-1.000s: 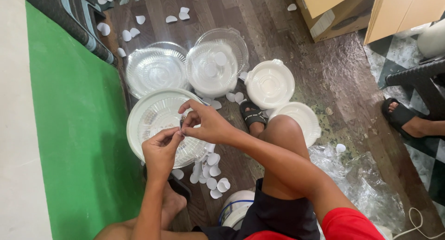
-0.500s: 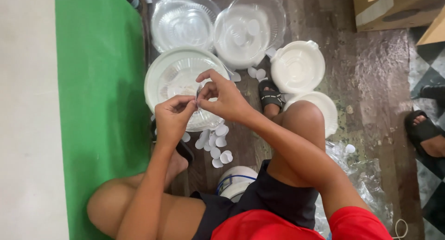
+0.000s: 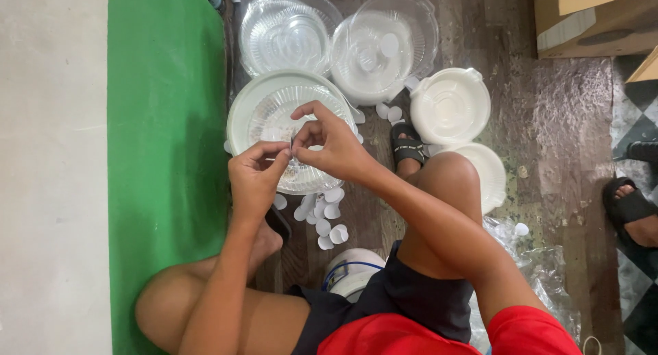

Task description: The person sits on the floor and assembles clear plastic plates by attaching small white circular pieces to the rim. They pick up the pieces, press them onto the plate edges, and stack the finished plates. The person also handles a sticker and places it on a plate.

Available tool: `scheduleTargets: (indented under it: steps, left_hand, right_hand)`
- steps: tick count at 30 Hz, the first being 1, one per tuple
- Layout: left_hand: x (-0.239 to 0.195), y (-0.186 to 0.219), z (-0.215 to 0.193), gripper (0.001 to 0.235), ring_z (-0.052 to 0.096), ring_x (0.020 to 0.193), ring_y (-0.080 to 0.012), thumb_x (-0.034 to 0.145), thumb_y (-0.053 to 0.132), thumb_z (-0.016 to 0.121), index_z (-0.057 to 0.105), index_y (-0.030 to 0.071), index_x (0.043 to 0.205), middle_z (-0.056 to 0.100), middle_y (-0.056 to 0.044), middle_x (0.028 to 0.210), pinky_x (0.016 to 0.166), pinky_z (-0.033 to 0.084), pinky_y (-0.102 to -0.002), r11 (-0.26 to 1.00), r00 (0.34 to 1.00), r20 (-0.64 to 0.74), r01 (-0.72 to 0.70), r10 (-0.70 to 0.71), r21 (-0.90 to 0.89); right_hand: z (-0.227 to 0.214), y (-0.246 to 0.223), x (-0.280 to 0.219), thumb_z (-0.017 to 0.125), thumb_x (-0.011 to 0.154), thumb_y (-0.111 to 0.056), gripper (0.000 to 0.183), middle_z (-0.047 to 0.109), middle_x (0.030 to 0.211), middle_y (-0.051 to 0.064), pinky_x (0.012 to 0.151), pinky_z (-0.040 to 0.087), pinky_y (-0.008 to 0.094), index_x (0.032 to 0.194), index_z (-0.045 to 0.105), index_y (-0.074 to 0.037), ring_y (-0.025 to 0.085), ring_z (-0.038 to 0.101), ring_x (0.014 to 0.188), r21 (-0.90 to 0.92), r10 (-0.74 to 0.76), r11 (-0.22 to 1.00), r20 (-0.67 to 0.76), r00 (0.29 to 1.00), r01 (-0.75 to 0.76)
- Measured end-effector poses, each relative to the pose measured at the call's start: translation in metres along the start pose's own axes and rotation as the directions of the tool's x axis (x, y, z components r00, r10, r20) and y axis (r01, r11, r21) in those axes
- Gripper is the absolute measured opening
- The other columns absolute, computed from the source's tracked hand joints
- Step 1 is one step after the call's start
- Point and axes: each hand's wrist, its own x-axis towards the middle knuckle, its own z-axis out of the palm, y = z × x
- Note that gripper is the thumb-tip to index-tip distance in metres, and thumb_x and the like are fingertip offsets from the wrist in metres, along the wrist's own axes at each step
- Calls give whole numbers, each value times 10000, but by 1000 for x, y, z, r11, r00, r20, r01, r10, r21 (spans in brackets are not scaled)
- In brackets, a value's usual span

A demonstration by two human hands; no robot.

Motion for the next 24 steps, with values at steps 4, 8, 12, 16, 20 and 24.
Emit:
scheduleTargets:
  steps: [4, 8, 12, 16, 20, 24]
  left_hand:
    - [-1, 0, -2, 106, 714, 776, -143, 873, 15, 761, 795, 21, 973, 763, -110, 817, 658, 581, -276, 1000, 1000, 1, 12, -12, 20]
    - [0, -2, -3, 94, 694, 783, -103, 887, 55, 777, 797, 47, 979, 756, -100, 789, 650, 568, -248, 999, 999, -8, 33, -33, 2]
    - [1, -6, -4, 123, 697, 836, -103, 895, 110, 805, 788, 58, 1005, 773, -107, 856, 680, 571, -253, 998, 998, -16, 55, -55, -21]
    - [5, -19, -4, 285, 682, 988, -180, 898, 138, 794, 721, 27, 1150, 750, -149, 1063, 782, 585, -308, 993, 997, 16, 77, -76, -87]
    - [4, -22, -3, 400, 665, 904, -115, 964, 224, 723, 614, 6, 1282, 714, -114, 1096, 721, 559, -223, 943, 967, 169, 226, -188, -245]
    - [6, -30, 0, 293, 645, 750, -66, 912, 183, 805, 648, 41, 1115, 683, -16, 857, 613, 516, -167, 937, 980, 99, 195, -173, -289]
  right_hand:
    - [0, 7, 3, 695, 794, 51, 541, 701, 817, 103, 852, 602, 420, 1294, 523, -64, 211, 696, 764, 10, -10, 1000, 18, 1000, 10]
    - [-1, 5, 5, 686, 798, 54, 537, 707, 822, 111, 870, 600, 420, 1297, 522, -61, 214, 701, 761, 10, 2, 1000, 25, 1000, -2]
    - [-2, 2, 6, 680, 802, 54, 538, 702, 819, 98, 861, 604, 392, 1300, 514, -63, 186, 688, 757, 40, 9, 999, 31, 999, -10]
    - [-4, 19, 10, 683, 807, 56, 519, 701, 821, 100, 850, 601, 393, 1286, 522, -60, 192, 692, 758, 63, -1, 998, 31, 1000, -1]
    - [-6, 18, 10, 665, 816, 43, 515, 688, 827, 79, 811, 593, 316, 1292, 510, -80, 136, 668, 754, 140, 30, 990, 44, 999, -36]
    - [-11, 15, 8, 662, 827, 44, 489, 700, 828, 96, 797, 591, 304, 1284, 524, -65, 147, 694, 759, 152, 51, 987, 50, 997, -58]
